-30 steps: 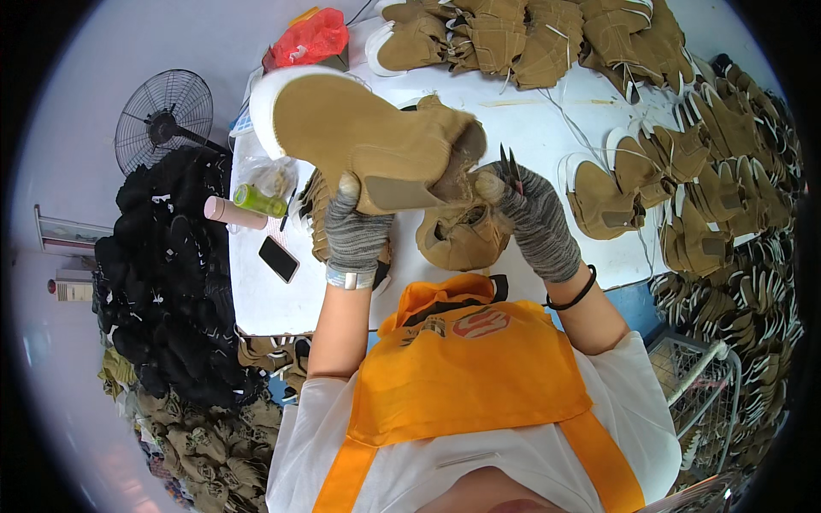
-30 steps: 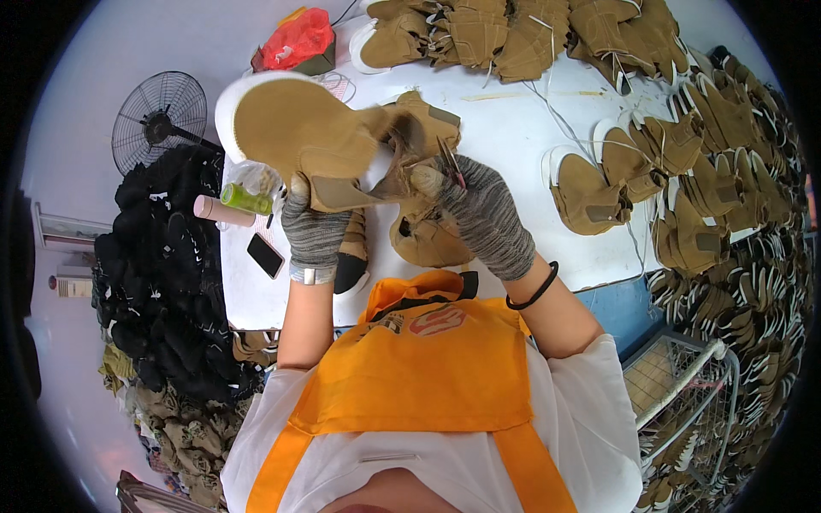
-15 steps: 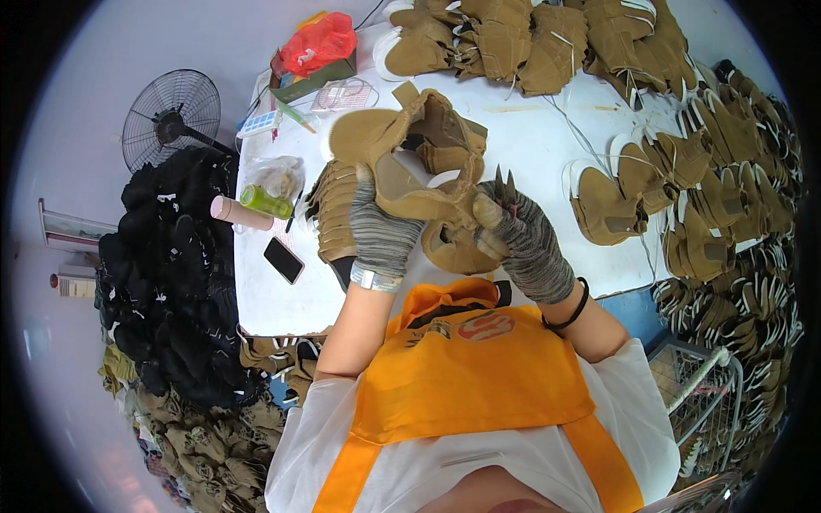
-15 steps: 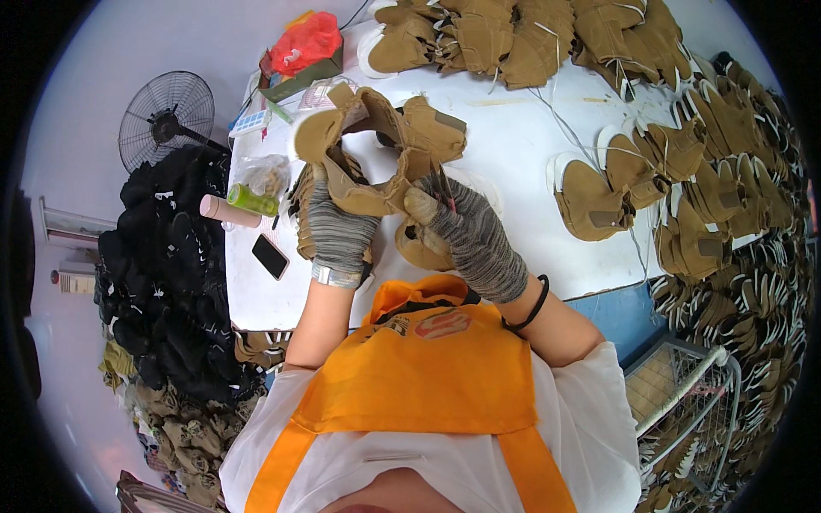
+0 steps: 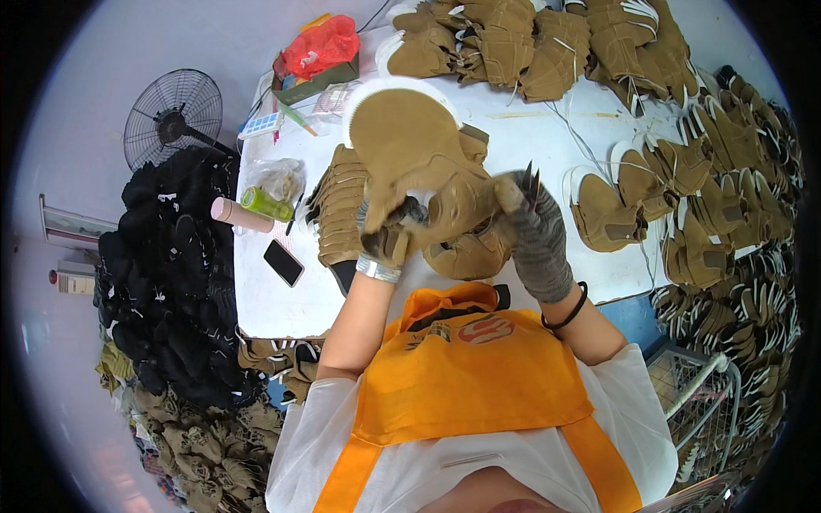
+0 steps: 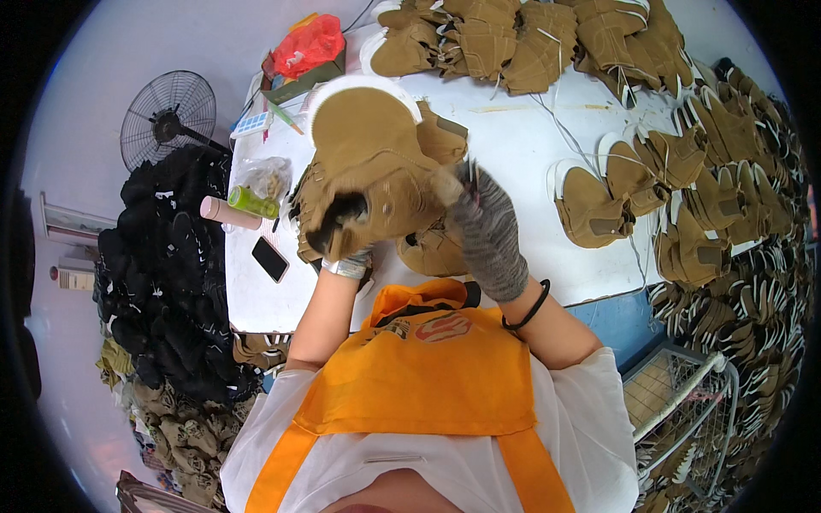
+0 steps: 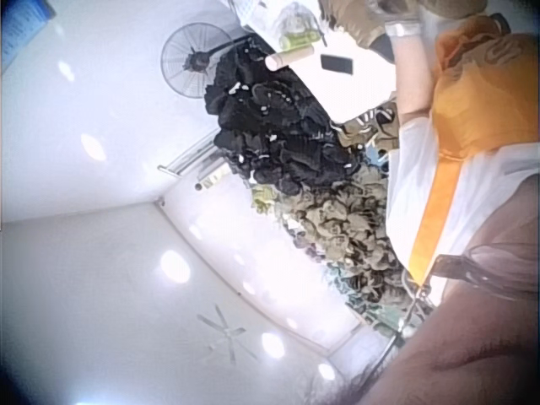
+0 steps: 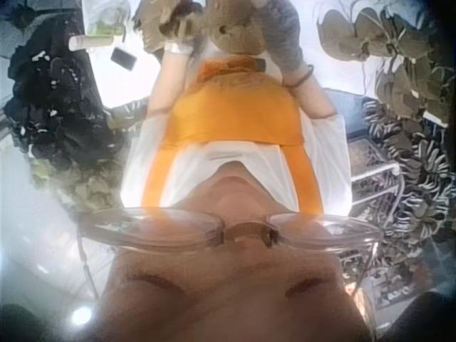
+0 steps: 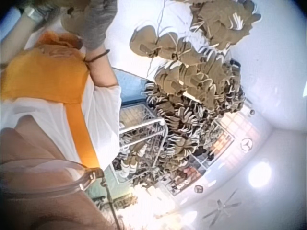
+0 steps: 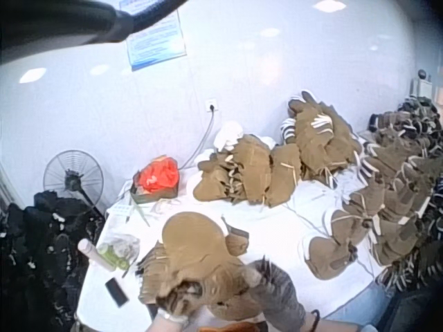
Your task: The person uses a tool to clean or trim several brown boot uppers, then organizes them into a stack.
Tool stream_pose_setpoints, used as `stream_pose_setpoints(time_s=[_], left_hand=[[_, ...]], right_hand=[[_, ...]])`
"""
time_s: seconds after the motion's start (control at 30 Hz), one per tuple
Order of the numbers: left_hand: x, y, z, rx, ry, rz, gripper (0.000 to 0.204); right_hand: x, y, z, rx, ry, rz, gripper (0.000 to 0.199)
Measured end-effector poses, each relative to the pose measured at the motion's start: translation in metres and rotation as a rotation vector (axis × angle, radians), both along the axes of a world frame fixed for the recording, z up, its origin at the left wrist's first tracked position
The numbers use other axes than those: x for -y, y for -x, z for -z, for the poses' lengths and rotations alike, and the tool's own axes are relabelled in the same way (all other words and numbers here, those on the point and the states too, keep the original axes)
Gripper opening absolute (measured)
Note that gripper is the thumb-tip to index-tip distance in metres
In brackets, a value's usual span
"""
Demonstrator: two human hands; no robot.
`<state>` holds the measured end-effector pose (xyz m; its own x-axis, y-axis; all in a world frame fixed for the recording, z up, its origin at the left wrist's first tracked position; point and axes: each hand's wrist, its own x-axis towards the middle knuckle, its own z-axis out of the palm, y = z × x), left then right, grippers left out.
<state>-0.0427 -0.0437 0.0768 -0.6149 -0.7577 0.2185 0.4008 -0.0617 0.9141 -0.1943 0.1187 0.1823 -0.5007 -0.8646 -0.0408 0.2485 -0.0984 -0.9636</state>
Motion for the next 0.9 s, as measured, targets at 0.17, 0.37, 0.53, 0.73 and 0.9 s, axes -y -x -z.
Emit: stream_pose_setpoints(time_s=[0.17, 0.37, 0.53, 0.73, 0.9], left_hand=[[-0.007, -0.007, -0.048, -0.367, -0.793, 0.451, 0.07], [-0.004, -0.015, -0.05, -0.34, -0.815, 0.514, 0.082], [0.009, -0.01, -0.032, -0.425, -0.74, 0.565, 0.082], [-0.003, -0.008, -0.051, -0.385, -0.791, 0.418, 0.081], [-0.002, -0.021, -0.054, -0.273, -0.618, 0.393, 0.081]], right_hand=[[0.015, 0.011, 0.029, 0.031, 0.013, -0.062, 0.05], [0.004, -0.002, 0.003, 0.276, 0.109, -0.161, 0.049], [0.008, -0.009, 0.004, 0.187, 0.14, -0.031, 0.042], [0.004, -0.001, 0.0, -0.103, 0.037, 0.062, 0.042], [-0.002, 0.013, -0.011, -1.175, 0.052, 0.07, 0.035]])
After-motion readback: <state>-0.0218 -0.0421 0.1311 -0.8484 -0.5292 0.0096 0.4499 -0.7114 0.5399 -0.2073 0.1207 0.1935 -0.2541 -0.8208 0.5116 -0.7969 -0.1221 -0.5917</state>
